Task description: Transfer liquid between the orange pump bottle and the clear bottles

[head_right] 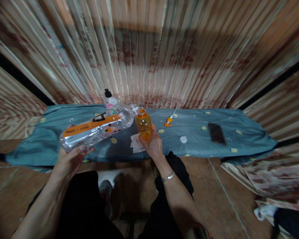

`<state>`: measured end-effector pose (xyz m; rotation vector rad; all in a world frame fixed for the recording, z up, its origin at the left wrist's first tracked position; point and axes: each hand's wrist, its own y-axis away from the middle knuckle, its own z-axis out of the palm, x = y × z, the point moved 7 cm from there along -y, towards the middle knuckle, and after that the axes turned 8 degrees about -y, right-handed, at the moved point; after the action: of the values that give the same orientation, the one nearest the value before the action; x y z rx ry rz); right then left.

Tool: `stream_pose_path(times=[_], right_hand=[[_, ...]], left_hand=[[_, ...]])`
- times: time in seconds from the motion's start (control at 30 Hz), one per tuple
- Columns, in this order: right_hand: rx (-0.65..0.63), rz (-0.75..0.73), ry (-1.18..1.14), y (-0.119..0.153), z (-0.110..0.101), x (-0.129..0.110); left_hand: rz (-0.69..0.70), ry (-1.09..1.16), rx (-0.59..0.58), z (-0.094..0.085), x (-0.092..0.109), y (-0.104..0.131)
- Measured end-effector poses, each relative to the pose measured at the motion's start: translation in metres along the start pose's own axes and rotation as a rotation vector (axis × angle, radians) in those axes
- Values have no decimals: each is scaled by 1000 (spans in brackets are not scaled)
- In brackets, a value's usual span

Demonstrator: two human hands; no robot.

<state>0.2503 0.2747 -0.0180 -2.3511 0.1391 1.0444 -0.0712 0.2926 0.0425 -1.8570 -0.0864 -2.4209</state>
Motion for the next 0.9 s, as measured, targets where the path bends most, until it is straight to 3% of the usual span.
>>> stream_pose_path(times=[0.9], right_hand=[[3,-4,11,1,0,2]], left_hand=[[72,-69,55,8,11,1]])
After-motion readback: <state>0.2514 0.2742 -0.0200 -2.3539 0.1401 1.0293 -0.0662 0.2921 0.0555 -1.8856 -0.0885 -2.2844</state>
